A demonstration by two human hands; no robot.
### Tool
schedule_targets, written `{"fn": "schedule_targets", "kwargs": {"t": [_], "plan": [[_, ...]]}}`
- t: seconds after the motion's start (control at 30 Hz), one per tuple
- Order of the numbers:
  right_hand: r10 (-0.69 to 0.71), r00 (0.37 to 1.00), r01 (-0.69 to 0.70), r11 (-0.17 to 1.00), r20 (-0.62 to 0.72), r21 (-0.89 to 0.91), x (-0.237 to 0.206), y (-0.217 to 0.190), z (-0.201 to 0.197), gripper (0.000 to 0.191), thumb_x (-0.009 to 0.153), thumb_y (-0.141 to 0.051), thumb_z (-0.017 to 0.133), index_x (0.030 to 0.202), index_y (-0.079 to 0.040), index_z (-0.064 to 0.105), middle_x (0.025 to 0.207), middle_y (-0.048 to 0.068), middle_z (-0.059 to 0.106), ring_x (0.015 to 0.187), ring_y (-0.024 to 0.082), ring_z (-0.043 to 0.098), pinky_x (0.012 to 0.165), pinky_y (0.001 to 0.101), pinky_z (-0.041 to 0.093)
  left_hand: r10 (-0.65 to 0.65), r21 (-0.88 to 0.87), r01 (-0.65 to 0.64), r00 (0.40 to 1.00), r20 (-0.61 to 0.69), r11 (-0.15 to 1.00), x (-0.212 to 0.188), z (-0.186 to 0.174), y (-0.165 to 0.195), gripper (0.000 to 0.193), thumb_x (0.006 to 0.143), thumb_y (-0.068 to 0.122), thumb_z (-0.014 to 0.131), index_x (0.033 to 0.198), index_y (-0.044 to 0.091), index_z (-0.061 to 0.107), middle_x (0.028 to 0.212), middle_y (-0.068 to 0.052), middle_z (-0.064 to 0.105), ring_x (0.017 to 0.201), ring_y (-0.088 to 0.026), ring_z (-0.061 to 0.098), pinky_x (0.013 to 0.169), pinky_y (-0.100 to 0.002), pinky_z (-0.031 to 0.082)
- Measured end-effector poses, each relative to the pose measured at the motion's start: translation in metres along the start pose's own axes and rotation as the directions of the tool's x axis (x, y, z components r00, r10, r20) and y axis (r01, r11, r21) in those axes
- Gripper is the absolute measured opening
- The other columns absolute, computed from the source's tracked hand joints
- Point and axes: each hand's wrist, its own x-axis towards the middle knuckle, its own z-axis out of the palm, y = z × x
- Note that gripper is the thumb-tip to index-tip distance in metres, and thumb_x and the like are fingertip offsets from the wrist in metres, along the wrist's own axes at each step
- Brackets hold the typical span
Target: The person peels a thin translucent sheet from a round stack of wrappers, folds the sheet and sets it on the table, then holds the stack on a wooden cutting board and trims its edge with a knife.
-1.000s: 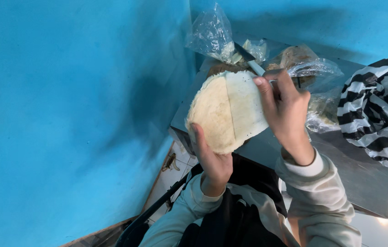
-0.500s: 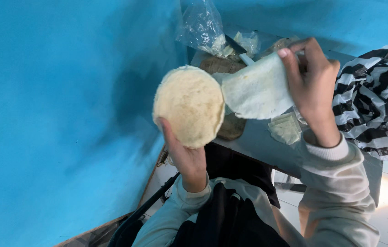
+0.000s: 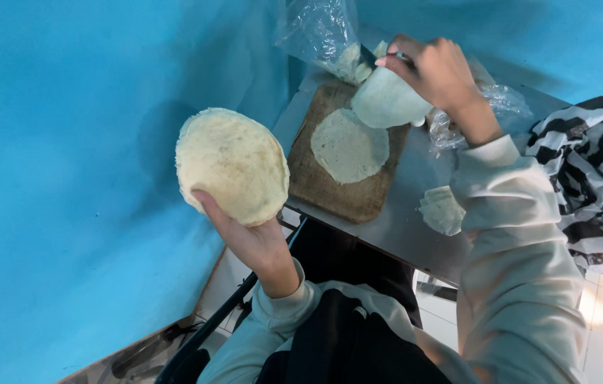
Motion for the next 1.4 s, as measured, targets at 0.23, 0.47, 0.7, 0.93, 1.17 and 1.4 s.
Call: {"fn": "schedule_targets", "kwargs": {"t": [0.23, 0.47, 0.7, 0.93, 1.17, 1.4], "plan": [[-0.062, 0.997, 0.064, 0.997, 0.055, -0.036, 0.013, 0.004, 0.019, 0.026, 0.11, -0.034, 0.075, 0.111, -0.008, 0.073, 0.072, 0.013, 0.065, 0.064, 0.035, 0.063, 0.059, 0.0425, 0.049, -0.029, 0.013, 0.03, 0.998, -0.063, 0.999, 0.007, -0.006, -0.007, 0.076, 0.1, 0.051, 0.057, 0.158, 0.01, 0.029, 0.16, -0.013, 0.041, 0.147, -0.031, 0.044, 0.121, -0.047, 0.042], [-0.161, 0.985, 0.167, 0.978, 0.059, -0.125, 0.013, -0.006, 0.013, 0.026, 0.114, -0.034, 0.072, 0.108, -0.008, 0.072, 0.073, 0.011, 0.065, 0.066, 0.033, 0.064, 0.06, 0.0418, 0.048, -0.039, 0.02, 0.041, 0.995, -0.096, 0.999, 0.007, -0.015, -0.012, 0.077, 0.1, 0.051, 0.057, 0.158, 0.009, 0.03, 0.159, -0.013, 0.043, 0.146, -0.031, 0.046, 0.119, -0.046, 0.043], [-0.161, 0.984, 0.17, 0.979, 0.079, -0.113, 0.019, -0.002, 0.014, 0.026, 0.116, -0.034, 0.071, 0.107, -0.009, 0.071, 0.071, 0.01, 0.064, 0.064, 0.031, 0.063, 0.06, 0.0411, 0.048, -0.082, -0.04, 0.078, 0.993, -0.089, 0.996, 0.007, -0.018, -0.013, 0.077, 0.099, 0.049, 0.06, 0.158, 0.011, 0.029, 0.159, -0.012, 0.042, 0.146, -0.031, 0.045, 0.119, -0.047, 0.043], [-0.201, 0.976, 0.213, 0.961, 0.084, -0.175, 0.015, -0.006, 0.019, 0.024, 0.115, -0.034, 0.069, 0.11, -0.011, 0.073, 0.07, 0.008, 0.064, 0.062, 0.029, 0.064, 0.057, 0.0389, 0.048, -0.07, -0.039, 0.068, 0.995, -0.071, 0.997, 0.008, -0.019, -0.015, 0.077, 0.099, 0.049, 0.06, 0.159, 0.011, 0.029, 0.159, -0.013, 0.042, 0.146, -0.031, 0.045, 0.119, -0.048, 0.043], [-0.201, 0.959, 0.249, 0.933, 0.201, -0.26, -0.008, -0.03, 0.05, 0.029, 0.11, -0.044, 0.063, 0.114, -0.018, 0.074, 0.056, 0.006, 0.06, 0.044, 0.023, 0.058, 0.045, 0.0347, 0.045, -0.097, -0.042, 0.094, 0.993, -0.068, 0.995, 0.009, -0.019, -0.015, 0.077, 0.099, 0.05, 0.06, 0.159, 0.012, 0.028, 0.159, -0.012, 0.042, 0.146, -0.031, 0.045, 0.119, -0.048, 0.043], [-0.243, 0.922, 0.348, 0.864, 0.301, -0.365, -0.024, -0.052, 0.078, 0.033, 0.11, -0.046, 0.052, 0.121, -0.017, 0.062, 0.046, 0.0, 0.049, 0.038, 0.02, 0.056, 0.037, 0.0335, 0.04, -0.105, -0.006, 0.105, 0.99, -0.09, 0.994, 0.009, -0.017, -0.017, 0.077, 0.098, 0.05, 0.059, 0.159, 0.013, 0.029, 0.159, -0.012, 0.042, 0.145, -0.031, 0.046, 0.117, -0.048, 0.044]]}}
